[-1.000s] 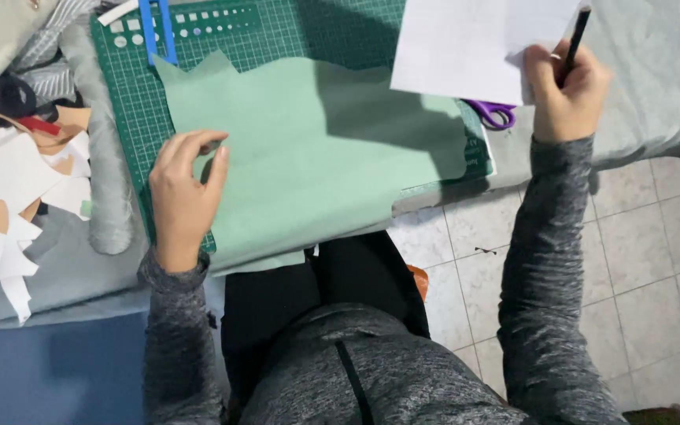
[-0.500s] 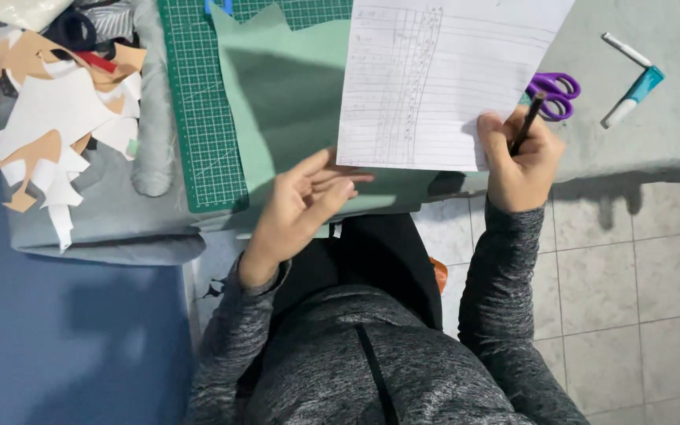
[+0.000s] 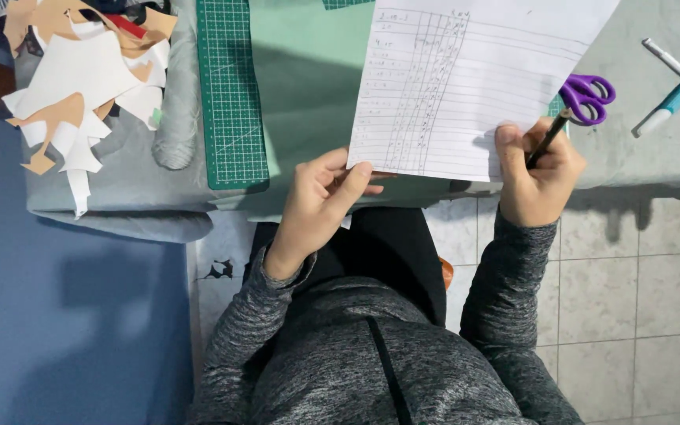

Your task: Tracing eyewear-shaped templates onto green synthetic leather using a pencil on a cutting mat.

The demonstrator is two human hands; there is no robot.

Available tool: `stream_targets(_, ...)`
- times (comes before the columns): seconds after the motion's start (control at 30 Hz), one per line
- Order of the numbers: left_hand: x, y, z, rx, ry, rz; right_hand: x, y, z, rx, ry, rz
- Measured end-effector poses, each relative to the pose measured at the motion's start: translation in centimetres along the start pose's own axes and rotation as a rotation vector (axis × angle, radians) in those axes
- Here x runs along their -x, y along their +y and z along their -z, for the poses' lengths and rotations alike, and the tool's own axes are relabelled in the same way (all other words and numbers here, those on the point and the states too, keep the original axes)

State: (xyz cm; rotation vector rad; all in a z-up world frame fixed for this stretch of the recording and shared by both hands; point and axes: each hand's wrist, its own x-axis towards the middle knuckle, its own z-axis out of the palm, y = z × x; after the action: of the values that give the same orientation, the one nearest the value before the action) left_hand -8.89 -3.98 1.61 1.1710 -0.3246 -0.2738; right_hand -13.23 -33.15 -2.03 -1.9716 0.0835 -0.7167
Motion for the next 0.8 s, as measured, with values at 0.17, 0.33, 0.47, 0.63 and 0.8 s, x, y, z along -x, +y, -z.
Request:
stream_targets(0.17, 0.0, 0.2, -1.0, -0.016, 0.073, -0.029, 0.0, -0.3, -0.5, -0.011, 0.011, 0.019)
stream_targets(0.33, 0.6, -2.1, -2.4, 0.073, 0.197, -0.034, 0.4, -1.5, -1.4, -0.047, 0.029, 0.009)
stream_targets(0.47, 0.6, -3.0, -3.4, 0.114, 0.181, -0.024, 0.6, -1.2, -1.5, 0.000, 0.009, 0.047)
stream_targets(0.63, 0.6, -3.5, -3.4, 0.135, 0.193, -0.026, 0.6, -1.7, -1.6, 0.009, -0.003, 0.048)
stream_targets(0.8, 0.5, -3.7, -2.2, -0.016, 0.191, -0.097, -0.1, -1.4, -2.1, 0.068, -0.071, 0.067)
